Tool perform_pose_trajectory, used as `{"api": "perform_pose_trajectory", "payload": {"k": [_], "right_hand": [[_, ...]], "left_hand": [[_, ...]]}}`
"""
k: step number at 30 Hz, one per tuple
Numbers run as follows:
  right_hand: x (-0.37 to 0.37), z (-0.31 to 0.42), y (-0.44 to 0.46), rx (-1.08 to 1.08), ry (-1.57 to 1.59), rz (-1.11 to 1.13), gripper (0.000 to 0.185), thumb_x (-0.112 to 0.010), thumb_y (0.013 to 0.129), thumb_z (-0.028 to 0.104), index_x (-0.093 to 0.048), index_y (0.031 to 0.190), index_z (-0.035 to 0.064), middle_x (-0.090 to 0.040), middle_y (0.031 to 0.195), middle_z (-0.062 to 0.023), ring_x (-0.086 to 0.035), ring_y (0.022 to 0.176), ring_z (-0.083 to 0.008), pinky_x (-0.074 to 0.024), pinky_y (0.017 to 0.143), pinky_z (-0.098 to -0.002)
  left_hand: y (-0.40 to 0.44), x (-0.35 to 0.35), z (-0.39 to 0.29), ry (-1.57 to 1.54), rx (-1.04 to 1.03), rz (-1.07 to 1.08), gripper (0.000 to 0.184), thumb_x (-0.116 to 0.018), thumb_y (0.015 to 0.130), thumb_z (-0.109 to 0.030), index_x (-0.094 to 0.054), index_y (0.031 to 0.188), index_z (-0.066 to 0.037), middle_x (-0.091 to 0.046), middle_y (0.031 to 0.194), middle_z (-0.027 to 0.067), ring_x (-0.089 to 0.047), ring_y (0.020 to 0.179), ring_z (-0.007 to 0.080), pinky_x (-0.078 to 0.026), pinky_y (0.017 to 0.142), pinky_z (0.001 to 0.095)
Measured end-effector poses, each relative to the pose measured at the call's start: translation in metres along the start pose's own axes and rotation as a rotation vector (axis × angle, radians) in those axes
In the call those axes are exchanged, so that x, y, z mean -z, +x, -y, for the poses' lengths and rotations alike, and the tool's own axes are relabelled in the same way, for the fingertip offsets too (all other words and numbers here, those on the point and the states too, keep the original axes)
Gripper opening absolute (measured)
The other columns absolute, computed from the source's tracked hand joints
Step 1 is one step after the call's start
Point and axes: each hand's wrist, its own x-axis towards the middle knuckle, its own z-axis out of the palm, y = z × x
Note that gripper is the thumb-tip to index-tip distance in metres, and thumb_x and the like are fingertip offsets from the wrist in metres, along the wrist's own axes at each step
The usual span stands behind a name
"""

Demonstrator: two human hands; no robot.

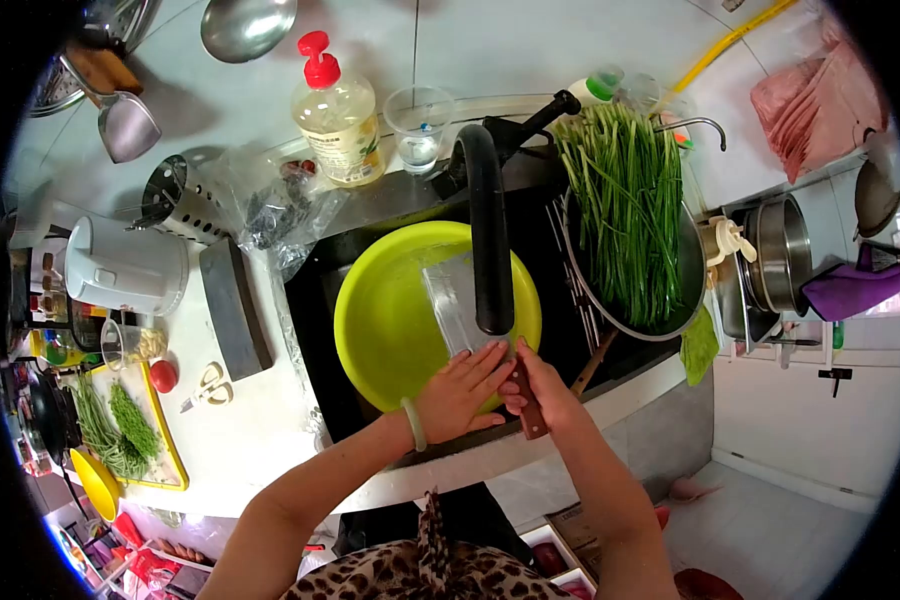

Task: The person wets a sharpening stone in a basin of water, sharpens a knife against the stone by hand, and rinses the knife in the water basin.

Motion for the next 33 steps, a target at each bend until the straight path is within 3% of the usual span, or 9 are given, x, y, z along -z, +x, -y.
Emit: {"api": "perform_pose_trajectory", "payload": {"k": [11, 16, 18, 19, 22, 25, 28, 31, 33], "right_hand": [[0.011, 0.006, -0.016, -0.142, 0.004, 0.212, 0.056, -0.033, 0.091, 0.057, -0.042, 0.063, 0.0095, -0.036, 0.050, 0.0013, -0.033, 0.038, -0.0082, -0.0314, 0.039, -0.0221], [0.013, 0.005, -0.029, -0.191, -0.072, 0.247, 0.063, -0.031, 0.088, 0.063, -0.037, 0.053, 0.0100, -0.032, 0.047, 0.0031, -0.032, 0.038, -0.0081, -0.0310, 0.040, -0.0219], [0.016, 0.004, -0.027, -0.160, -0.089, 0.227, 0.063, -0.031, 0.088, 0.062, -0.037, 0.054, 0.0100, -0.033, 0.047, 0.0028, -0.032, 0.038, -0.0082, -0.0313, 0.041, -0.0224], [0.017, 0.004, -0.026, -0.132, -0.108, 0.209, 0.063, -0.031, 0.089, 0.062, -0.038, 0.054, 0.0100, -0.033, 0.047, 0.0025, -0.033, 0.038, -0.0084, -0.0316, 0.041, -0.0228], [0.013, 0.010, -0.021, -0.088, -0.199, 0.134, 0.062, -0.032, 0.090, 0.060, -0.037, 0.054, 0.0097, -0.035, 0.048, 0.0016, -0.033, 0.039, -0.0090, -0.0324, 0.042, -0.0239], [0.014, 0.012, -0.008, -0.092, -0.280, 0.004, 0.059, -0.034, 0.090, 0.057, -0.039, 0.056, 0.0085, -0.037, 0.050, 0.0006, -0.034, 0.039, -0.0096, -0.0334, 0.042, -0.0239], [0.013, 0.009, 0.006, -0.057, -0.251, -0.037, 0.057, -0.036, 0.091, 0.054, -0.043, 0.061, 0.0069, -0.039, 0.051, 0.0000, -0.035, 0.040, -0.0098, -0.0343, 0.043, -0.0239], [0.013, 0.009, 0.017, -0.138, -0.148, 0.019, 0.051, -0.036, 0.092, 0.052, -0.046, 0.070, 0.0077, -0.040, 0.053, -0.0006, -0.036, 0.041, -0.0098, -0.0345, 0.042, -0.0239], [0.008, 0.002, 0.023, -0.092, -0.101, -0.021, 0.048, -0.035, 0.092, 0.052, -0.046, 0.073, 0.0092, -0.040, 0.054, -0.0008, -0.036, 0.042, -0.0098, -0.0339, 0.041, -0.0237]], "left_hand": [[0.007, 0.029, 0.038, 0.115, -0.061, 0.068, 0.073, -0.055, 0.081, -0.047, -0.029, 0.139, -0.012, -0.024, 0.145, 0.0127, -0.023, 0.134, 0.0272, -0.023, 0.105, 0.0465], [0.003, 0.039, 0.080, 0.185, 0.287, 0.008, 0.068, -0.052, 0.084, -0.044, -0.029, 0.139, -0.011, -0.020, 0.147, 0.0121, -0.020, 0.136, 0.0257, -0.022, 0.106, 0.0476], [-0.003, 0.026, 0.098, -0.034, 0.661, -0.284, 0.061, -0.046, 0.088, -0.048, -0.037, 0.134, -0.009, -0.025, 0.145, 0.0151, -0.022, 0.135, 0.0279, -0.021, 0.107, 0.0469], [-0.006, 0.010, 0.111, -0.035, 0.661, -0.281, 0.061, -0.046, 0.088, -0.048, -0.037, 0.134, -0.009, -0.025, 0.145, 0.0151, -0.022, 0.135, 0.0279, -0.021, 0.107, 0.0469], [-0.015, -0.041, 0.143, -0.336, 0.894, -0.791, 0.047, -0.045, 0.090, -0.044, -0.055, 0.116, -0.006, -0.052, 0.122, 0.0181, -0.051, 0.111, 0.0295, -0.039, 0.093, 0.0446], [-0.018, -0.050, 0.136, -1.068, 1.431, -0.874, 0.039, -0.045, 0.092, -0.040, -0.063, 0.089, -0.006, -0.064, 0.086, 0.0122, -0.060, 0.072, 0.0233, -0.049, 0.068, 0.0368], [-0.009, -0.014, 0.077, -1.496, 1.094, -0.527, 0.037, -0.048, 0.091, -0.038, -0.064, 0.093, -0.005, -0.064, 0.081, 0.0092, -0.059, 0.072, 0.0211, -0.047, 0.067, 0.0319], [0.007, -0.010, 0.019, -1.219, 0.413, -0.386, 0.044, -0.046, 0.091, -0.042, -0.060, 0.108, -0.003, -0.063, 0.094, 0.0119, -0.060, 0.085, 0.0251, -0.047, 0.076, 0.0321], [0.015, -0.010, -0.002, -0.879, 0.270, -0.280, 0.053, -0.044, 0.090, -0.046, -0.050, 0.122, -0.004, -0.055, 0.113, 0.0161, -0.054, 0.103, 0.0296, -0.042, 0.088, 0.0366]]}}
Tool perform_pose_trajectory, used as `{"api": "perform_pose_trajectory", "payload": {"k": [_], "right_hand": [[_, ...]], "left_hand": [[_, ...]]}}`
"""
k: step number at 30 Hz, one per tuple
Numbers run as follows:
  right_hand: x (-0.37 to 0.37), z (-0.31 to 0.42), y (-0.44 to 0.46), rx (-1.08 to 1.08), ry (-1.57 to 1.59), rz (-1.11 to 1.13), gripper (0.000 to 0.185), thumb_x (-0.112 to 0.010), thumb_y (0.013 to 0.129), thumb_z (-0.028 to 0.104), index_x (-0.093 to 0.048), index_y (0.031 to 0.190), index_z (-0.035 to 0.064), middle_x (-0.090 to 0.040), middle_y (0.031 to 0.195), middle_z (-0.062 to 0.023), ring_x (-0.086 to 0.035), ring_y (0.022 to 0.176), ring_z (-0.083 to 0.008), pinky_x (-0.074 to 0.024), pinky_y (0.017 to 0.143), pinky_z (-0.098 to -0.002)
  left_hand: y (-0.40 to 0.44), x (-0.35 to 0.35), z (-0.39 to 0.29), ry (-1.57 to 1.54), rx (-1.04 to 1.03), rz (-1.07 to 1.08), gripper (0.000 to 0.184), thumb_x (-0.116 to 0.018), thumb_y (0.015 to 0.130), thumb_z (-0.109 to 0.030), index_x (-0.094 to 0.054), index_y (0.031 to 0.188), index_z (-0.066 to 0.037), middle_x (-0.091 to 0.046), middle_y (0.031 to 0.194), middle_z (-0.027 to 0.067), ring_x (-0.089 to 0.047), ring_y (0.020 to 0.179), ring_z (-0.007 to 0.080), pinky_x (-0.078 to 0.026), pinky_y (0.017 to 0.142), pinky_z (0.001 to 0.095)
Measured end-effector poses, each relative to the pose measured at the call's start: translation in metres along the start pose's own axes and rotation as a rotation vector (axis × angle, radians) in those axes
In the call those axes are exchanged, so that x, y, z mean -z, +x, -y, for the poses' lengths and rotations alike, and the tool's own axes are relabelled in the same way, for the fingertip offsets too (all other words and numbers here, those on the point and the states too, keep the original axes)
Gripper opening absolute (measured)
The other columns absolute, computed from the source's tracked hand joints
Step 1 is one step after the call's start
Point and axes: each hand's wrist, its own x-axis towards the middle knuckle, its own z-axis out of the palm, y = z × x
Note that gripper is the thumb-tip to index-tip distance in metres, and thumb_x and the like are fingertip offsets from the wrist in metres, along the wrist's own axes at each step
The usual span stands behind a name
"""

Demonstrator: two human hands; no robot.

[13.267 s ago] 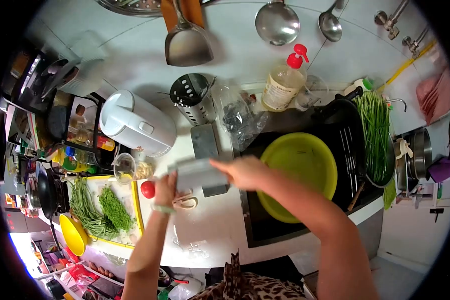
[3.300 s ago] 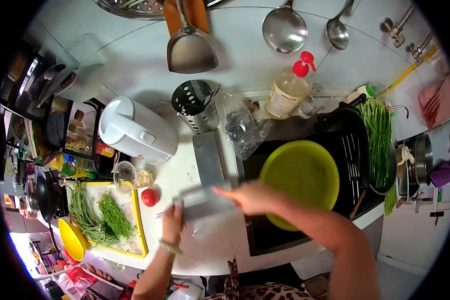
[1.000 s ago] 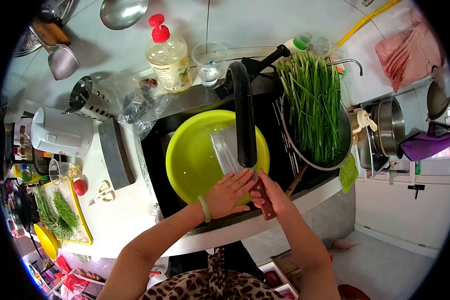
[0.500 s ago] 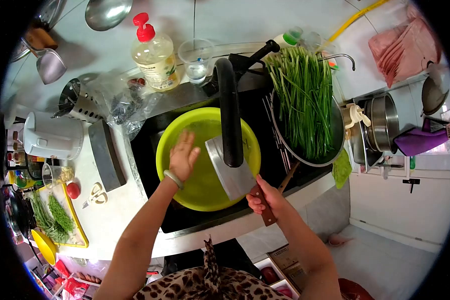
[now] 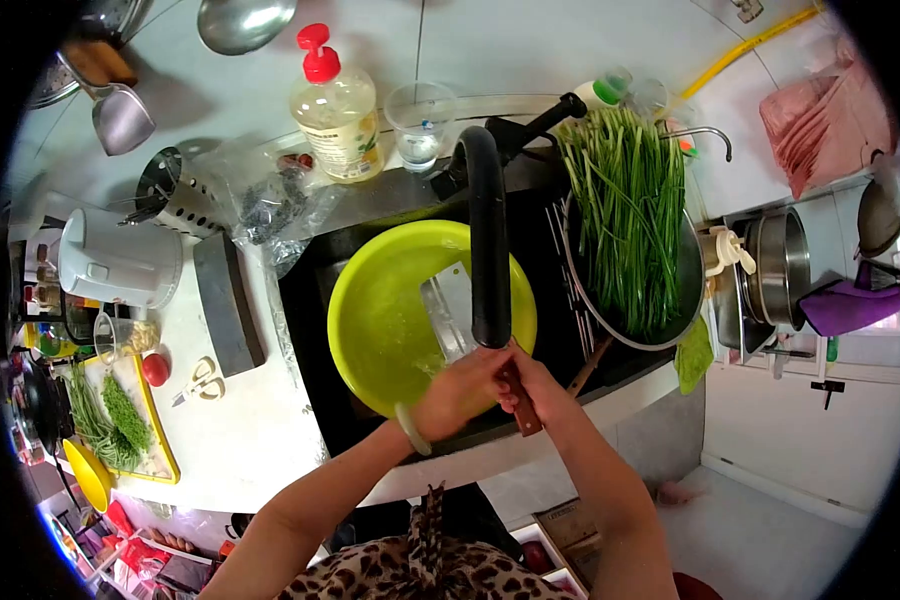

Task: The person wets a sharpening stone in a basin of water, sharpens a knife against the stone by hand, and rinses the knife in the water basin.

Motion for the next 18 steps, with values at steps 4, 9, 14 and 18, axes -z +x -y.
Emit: {"api": "perform_pose_trajectory", "payload": {"k": [4, 9, 14, 18], "right_hand": [[-0.009, 0.010, -0.012, -0.009, 0.098, 0.052, 0.042, -0.034, 0.093, 0.052, -0.046, 0.081, 0.0129, -0.039, 0.056, -0.0009, -0.035, 0.041, -0.0098, -0.0309, 0.037, -0.0227], [-0.010, 0.015, -0.028, -0.053, 0.133, 0.107, 0.046, -0.032, 0.092, 0.055, -0.046, 0.079, 0.0132, -0.038, 0.054, -0.0004, -0.031, 0.038, -0.0093, -0.0289, 0.036, -0.0221], [0.000, 0.011, -0.047, -0.104, 0.070, 0.179, 0.057, -0.030, 0.089, 0.061, -0.043, 0.067, 0.0106, -0.035, 0.051, 0.0012, -0.029, 0.037, -0.0081, -0.0274, 0.036, -0.0228], [0.007, -0.004, -0.061, -0.156, 0.158, 0.306, 0.063, -0.029, 0.088, 0.064, -0.036, 0.056, 0.0102, -0.033, 0.050, 0.0023, -0.028, 0.037, -0.0073, -0.0274, 0.037, -0.0225]], "left_hand": [[-0.003, -0.005, -0.006, 0.809, -0.176, 0.134, 0.065, -0.043, 0.089, -0.050, -0.034, 0.135, -0.006, -0.037, 0.136, 0.0198, -0.039, 0.124, 0.0340, -0.030, 0.101, 0.0433], [0.005, 0.008, -0.005, 0.880, -0.184, 0.238, 0.068, -0.044, 0.087, -0.052, -0.032, 0.137, -0.008, -0.025, 0.144, 0.0172, -0.022, 0.134, 0.0325, -0.019, 0.107, 0.0469], [0.016, 0.035, -0.008, 0.922, -0.078, 0.239, 0.066, -0.044, 0.087, -0.052, -0.032, 0.137, -0.011, -0.019, 0.147, 0.0139, -0.015, 0.136, 0.0295, -0.018, 0.107, 0.0479], [0.021, 0.059, 0.010, 0.982, 0.014, 0.211, 0.063, -0.043, 0.088, -0.050, -0.031, 0.138, -0.013, -0.017, 0.147, 0.0131, -0.016, 0.136, 0.0280, -0.017, 0.107, 0.0493]]}}
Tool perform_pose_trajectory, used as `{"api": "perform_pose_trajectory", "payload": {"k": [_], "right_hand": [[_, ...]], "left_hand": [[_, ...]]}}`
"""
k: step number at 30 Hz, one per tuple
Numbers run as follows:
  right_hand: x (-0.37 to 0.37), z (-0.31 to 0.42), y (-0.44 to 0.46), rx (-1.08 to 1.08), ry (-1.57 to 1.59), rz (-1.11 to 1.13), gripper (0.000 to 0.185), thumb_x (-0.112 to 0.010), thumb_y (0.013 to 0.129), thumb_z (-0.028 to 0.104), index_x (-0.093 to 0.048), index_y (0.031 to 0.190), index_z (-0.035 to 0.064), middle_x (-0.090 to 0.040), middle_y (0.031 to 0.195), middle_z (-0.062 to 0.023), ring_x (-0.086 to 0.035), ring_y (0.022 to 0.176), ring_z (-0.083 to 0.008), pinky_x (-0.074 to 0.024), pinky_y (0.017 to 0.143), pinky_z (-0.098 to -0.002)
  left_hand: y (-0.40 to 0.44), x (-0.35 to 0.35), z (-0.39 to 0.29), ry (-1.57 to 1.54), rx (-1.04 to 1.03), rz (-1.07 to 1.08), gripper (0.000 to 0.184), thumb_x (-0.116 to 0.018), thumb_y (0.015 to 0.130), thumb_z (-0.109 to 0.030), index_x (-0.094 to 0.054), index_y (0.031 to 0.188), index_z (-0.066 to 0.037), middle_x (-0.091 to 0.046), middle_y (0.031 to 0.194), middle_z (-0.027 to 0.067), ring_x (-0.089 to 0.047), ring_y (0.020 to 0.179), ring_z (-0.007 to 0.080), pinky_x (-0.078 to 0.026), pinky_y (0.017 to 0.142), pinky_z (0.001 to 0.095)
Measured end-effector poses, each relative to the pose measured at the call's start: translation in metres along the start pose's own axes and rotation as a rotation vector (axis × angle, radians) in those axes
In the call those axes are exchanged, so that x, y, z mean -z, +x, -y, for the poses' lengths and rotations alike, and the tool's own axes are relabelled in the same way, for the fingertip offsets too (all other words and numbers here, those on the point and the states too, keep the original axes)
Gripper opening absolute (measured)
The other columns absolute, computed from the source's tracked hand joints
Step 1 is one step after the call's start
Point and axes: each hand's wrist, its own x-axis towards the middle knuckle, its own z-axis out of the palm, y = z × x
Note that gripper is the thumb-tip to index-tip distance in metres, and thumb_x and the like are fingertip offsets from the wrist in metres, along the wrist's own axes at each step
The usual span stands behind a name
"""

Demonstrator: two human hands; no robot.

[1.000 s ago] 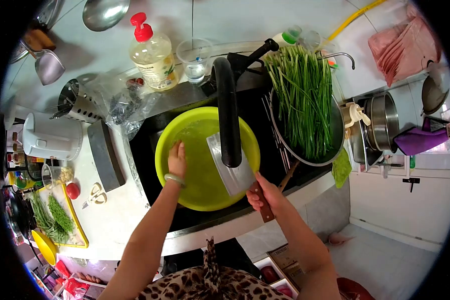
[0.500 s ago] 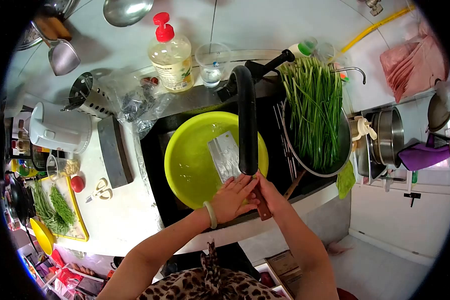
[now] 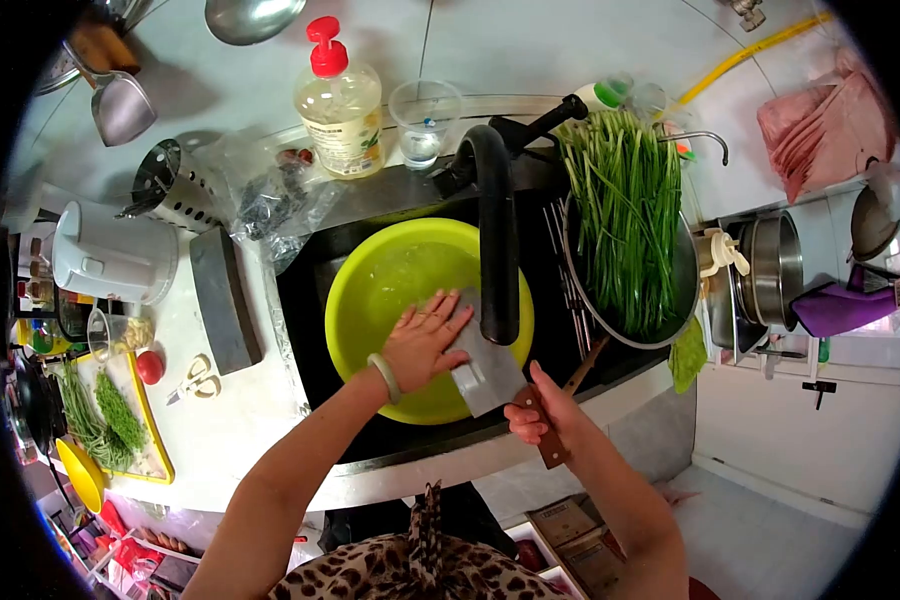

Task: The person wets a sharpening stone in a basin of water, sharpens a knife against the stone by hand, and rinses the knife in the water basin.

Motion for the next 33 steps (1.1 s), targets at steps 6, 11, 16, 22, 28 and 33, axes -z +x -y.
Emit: {"api": "perform_pose_trajectory", "payload": {"k": [6, 11, 16, 22, 28, 33], "right_hand": [[-0.006, -0.005, -0.011, 0.143, -0.499, -0.222, 0.047, -0.039, 0.092, 0.048, -0.047, 0.071, 0.0068, -0.041, 0.055, 0.0002, -0.038, 0.041, -0.0096, -0.0329, 0.042, -0.0236], [-0.030, 0.001, -0.023, 0.493, -1.803, -0.601, 0.038, -0.053, 0.085, 0.020, -0.049, 0.120, 0.0039, -0.057, 0.071, -0.0096, -0.059, 0.069, -0.0269, -0.0468, 0.060, -0.0359], [-0.001, 0.007, -0.005, 0.580, -2.139, -0.549, 0.028, -0.057, 0.076, 0.014, -0.052, 0.102, 0.0037, -0.060, 0.075, -0.0114, -0.059, 0.070, -0.0307, -0.0469, 0.059, -0.0410], [-0.013, 0.005, 0.018, 0.667, -2.181, -0.462, 0.016, -0.054, 0.076, 0.013, -0.053, 0.089, 0.0027, -0.060, 0.074, -0.0115, -0.059, 0.069, -0.0312, -0.0466, 0.058, -0.0416], [-0.030, 0.013, 0.007, 0.661, -2.293, -0.480, 0.012, -0.053, 0.076, 0.011, -0.054, 0.087, 0.0053, -0.060, 0.075, -0.0112, -0.058, 0.070, -0.0290, -0.0472, 0.059, -0.0404], [-0.044, 0.015, -0.006, 0.774, -2.386, -0.433, 0.012, -0.056, 0.074, 0.010, -0.054, 0.086, 0.0060, -0.057, 0.071, -0.0087, -0.057, 0.067, -0.0250, -0.0471, 0.057, -0.0356]], "left_hand": [[0.004, -0.029, 0.050, -0.493, 0.534, -0.581, 0.043, -0.043, 0.092, -0.034, -0.049, 0.124, -0.005, -0.045, 0.129, 0.0207, -0.041, 0.121, 0.0332, -0.030, 0.101, 0.0413], [-0.004, -0.071, 0.094, -1.001, 0.997, -0.810, 0.029, -0.047, 0.091, -0.025, -0.062, 0.099, -0.001, -0.063, 0.086, 0.0135, -0.060, 0.077, 0.0260, -0.047, 0.072, 0.0355], [-0.018, -0.061, 0.074, -1.965, 0.622, -0.210, 0.035, -0.046, 0.093, -0.033, -0.065, 0.090, -0.004, -0.064, 0.078, 0.0074, -0.058, 0.069, 0.0185, -0.046, 0.065, 0.0327], [-0.003, -0.037, -0.072, -1.121, 0.069, -0.191, 0.052, -0.044, 0.092, -0.037, -0.041, 0.130, -0.001, -0.054, 0.118, 0.0208, -0.053, 0.111, 0.0292, -0.040, 0.092, 0.0418], [-0.007, -0.027, -0.073, -0.519, -0.043, -0.123, 0.065, -0.040, 0.091, -0.041, -0.017, 0.142, -0.008, -0.021, 0.145, 0.0166, -0.019, 0.135, 0.0302, -0.018, 0.106, 0.0486], [-0.013, -0.028, -0.066, -0.376, -0.010, -0.109, 0.066, -0.040, 0.090, -0.046, -0.019, 0.142, -0.011, -0.018, 0.147, 0.0141, -0.016, 0.137, 0.0266, -0.018, 0.107, 0.0476]]}}
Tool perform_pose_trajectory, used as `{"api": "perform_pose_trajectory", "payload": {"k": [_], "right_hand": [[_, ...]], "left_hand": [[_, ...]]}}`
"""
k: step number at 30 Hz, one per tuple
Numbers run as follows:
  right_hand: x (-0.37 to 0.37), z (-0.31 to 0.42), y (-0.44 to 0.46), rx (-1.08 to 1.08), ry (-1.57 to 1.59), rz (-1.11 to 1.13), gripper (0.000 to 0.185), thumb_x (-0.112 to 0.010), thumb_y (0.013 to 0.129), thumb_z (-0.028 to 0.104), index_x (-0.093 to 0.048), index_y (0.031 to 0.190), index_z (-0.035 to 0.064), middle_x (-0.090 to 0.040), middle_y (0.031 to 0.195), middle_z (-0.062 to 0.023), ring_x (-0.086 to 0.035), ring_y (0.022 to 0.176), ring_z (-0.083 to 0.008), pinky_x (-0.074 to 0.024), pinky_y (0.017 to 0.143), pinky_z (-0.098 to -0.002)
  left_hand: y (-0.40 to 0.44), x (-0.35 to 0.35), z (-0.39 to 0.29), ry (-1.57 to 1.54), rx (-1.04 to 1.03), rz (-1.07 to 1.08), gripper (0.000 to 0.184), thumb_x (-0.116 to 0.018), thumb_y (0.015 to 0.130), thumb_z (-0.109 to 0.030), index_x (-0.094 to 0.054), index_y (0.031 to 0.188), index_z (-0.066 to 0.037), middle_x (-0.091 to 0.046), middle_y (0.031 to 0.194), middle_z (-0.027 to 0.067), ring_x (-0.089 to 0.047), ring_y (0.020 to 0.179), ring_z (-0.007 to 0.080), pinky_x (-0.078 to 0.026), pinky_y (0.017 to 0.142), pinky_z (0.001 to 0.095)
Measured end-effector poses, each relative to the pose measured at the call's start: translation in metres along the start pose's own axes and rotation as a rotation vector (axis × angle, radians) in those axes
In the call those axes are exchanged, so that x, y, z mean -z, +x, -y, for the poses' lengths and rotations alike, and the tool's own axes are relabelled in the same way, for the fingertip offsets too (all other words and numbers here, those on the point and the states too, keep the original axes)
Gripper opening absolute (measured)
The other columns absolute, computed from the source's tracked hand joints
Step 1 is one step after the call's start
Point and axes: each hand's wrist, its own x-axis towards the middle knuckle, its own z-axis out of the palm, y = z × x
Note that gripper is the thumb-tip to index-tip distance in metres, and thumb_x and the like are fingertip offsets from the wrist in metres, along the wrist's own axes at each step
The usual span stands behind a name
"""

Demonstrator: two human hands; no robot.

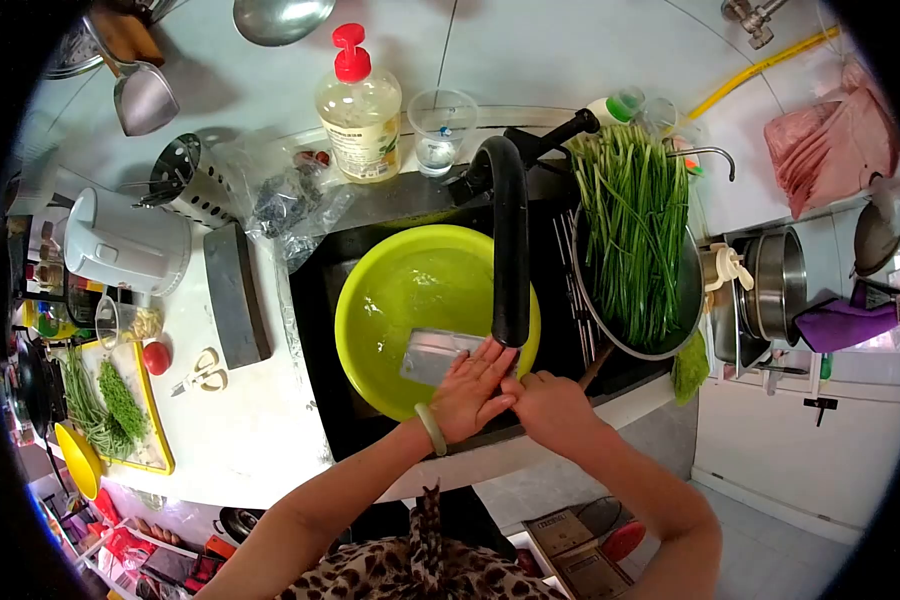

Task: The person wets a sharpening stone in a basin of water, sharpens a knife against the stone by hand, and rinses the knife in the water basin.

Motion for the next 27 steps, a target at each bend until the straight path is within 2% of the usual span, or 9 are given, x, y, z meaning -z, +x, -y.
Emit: {"api": "perform_pose_trajectory", "payload": {"k": [4, 11, 13, 16, 18, 21, 23, 24, 27], "right_hand": [[0.008, 0.002, -0.003, 0.049, -0.051, 0.002, 0.020, -0.057, 0.072, 0.008, -0.055, 0.091, 0.0055, -0.057, 0.071, -0.0085, -0.057, 0.067, -0.0238, -0.0469, 0.056, -0.0338], [0.008, 0.005, -0.004, 0.085, -0.066, -0.024, 0.030, -0.057, 0.067, 0.005, -0.056, 0.097, 0.0053, -0.055, 0.072, -0.0090, -0.056, 0.067, -0.0236, -0.0462, 0.055, -0.0327], [0.009, 0.003, -0.006, 0.081, -0.085, -0.027, 0.031, -0.057, 0.067, 0.005, -0.055, 0.098, 0.0052, -0.055, 0.071, -0.0090, -0.055, 0.067, -0.0237, -0.0461, 0.055, -0.0327], [0.012, -0.001, -0.012, 0.054, -0.148, -0.013, 0.023, -0.061, 0.074, 0.008, -0.059, 0.097, 0.0061, -0.056, 0.070, -0.0080, -0.056, 0.065, -0.0236, -0.0454, 0.054, -0.0325], [0.011, -0.001, -0.012, 0.057, -0.120, -0.014, 0.034, -0.058, 0.065, 0.003, -0.055, 0.098, 0.0048, -0.054, 0.073, -0.0094, -0.055, 0.067, -0.0242, -0.0467, 0.055, -0.0336], [0.007, -0.006, -0.011, 0.028, -0.109, -0.027, 0.031, -0.058, 0.064, 0.002, -0.055, 0.095, 0.0052, -0.054, 0.074, -0.0095, -0.055, 0.069, -0.0248, -0.0472, 0.056, -0.0341], [0.000, -0.012, -0.011, 0.018, -0.121, -0.022, 0.025, -0.059, 0.068, 0.005, -0.056, 0.093, 0.0063, -0.055, 0.073, -0.0088, -0.055, 0.067, -0.0244, -0.0465, 0.055, -0.0342], [-0.004, -0.015, -0.010, 0.011, -0.127, -0.022, 0.019, -0.060, 0.072, 0.008, -0.057, 0.091, 0.0074, -0.055, 0.071, -0.0081, -0.055, 0.066, -0.0241, -0.0458, 0.054, -0.0343], [-0.022, -0.025, -0.009, 0.005, -0.166, 0.018, 0.017, -0.060, 0.073, 0.009, -0.056, 0.089, 0.0081, -0.055, 0.070, -0.0077, -0.056, 0.067, -0.0240, -0.0457, 0.055, -0.0348]], "left_hand": [[-0.009, 0.009, 0.006, 0.188, 0.034, -0.006, 0.065, -0.041, 0.089, -0.048, -0.023, 0.141, -0.013, -0.015, 0.148, 0.0128, -0.014, 0.137, 0.0249, -0.018, 0.107, 0.0476], [-0.014, 0.016, 0.011, 0.253, 0.111, -0.051, 0.064, -0.046, 0.088, -0.042, -0.025, 0.141, -0.014, -0.018, 0.147, 0.0136, -0.018, 0.136, 0.0276, -0.018, 0.106, 0.0488], [-0.015, 0.019, 0.029, 0.259, 0.278, -0.136, 0.062, -0.048, 0.088, -0.040, -0.027, 0.140, -0.015, -0.018, 0.147, 0.0136, -0.020, 0.135, 0.0292, -0.021, 0.105, 0.0499], [-0.021, 0.024, 0.059, 0.339, 0.388, -0.162, 0.062, -0.045, 0.089, -0.045, -0.029, 0.139, -0.014, -0.018, 0.147, 0.0137, -0.022, 0.134, 0.0286, -0.021, 0.105, 0.0494], [-0.021, 0.025, 0.077, 0.355, 0.447, -0.162, 0.061, -0.044, 0.089, -0.044, -0.030, 0.139, -0.012, -0.019, 0.147, 0.0138, -0.023, 0.134, 0.0289, -0.022, 0.105, 0.0482], [-0.016, 0.006, 0.133, -0.046, 0.653, -0.680, 0.051, -0.042, 0.092, -0.040, -0.042, 0.129, -0.004, -0.040, 0.131, 0.0198, -0.039, 0.121, 0.0319, -0.032, 0.098, 0.0440], [-0.009, 0.005, 0.153, -0.180, 0.713, -0.834, 0.048, -0.041, 0.092, -0.038, -0.049, 0.122, -0.002, -0.052, 0.120, 0.0212, -0.051, 0.109, 0.0327, -0.040, 0.092, 0.0425], [-0.007, 0.005, 0.160, -0.546, 0.945, -0.793, 0.043, -0.042, 0.092, -0.038, -0.054, 0.110, -0.001, -0.058, 0.103, 0.0183, -0.056, 0.092, 0.0303, -0.044, 0.081, 0.0400], [0.001, 0.000, 0.150, -1.478, 0.941, -0.625, 0.040, -0.045, 0.091, -0.040, -0.060, 0.078, -0.005, -0.063, 0.071, 0.0100, -0.059, 0.060, 0.0214, -0.048, 0.060, 0.0334]]}}
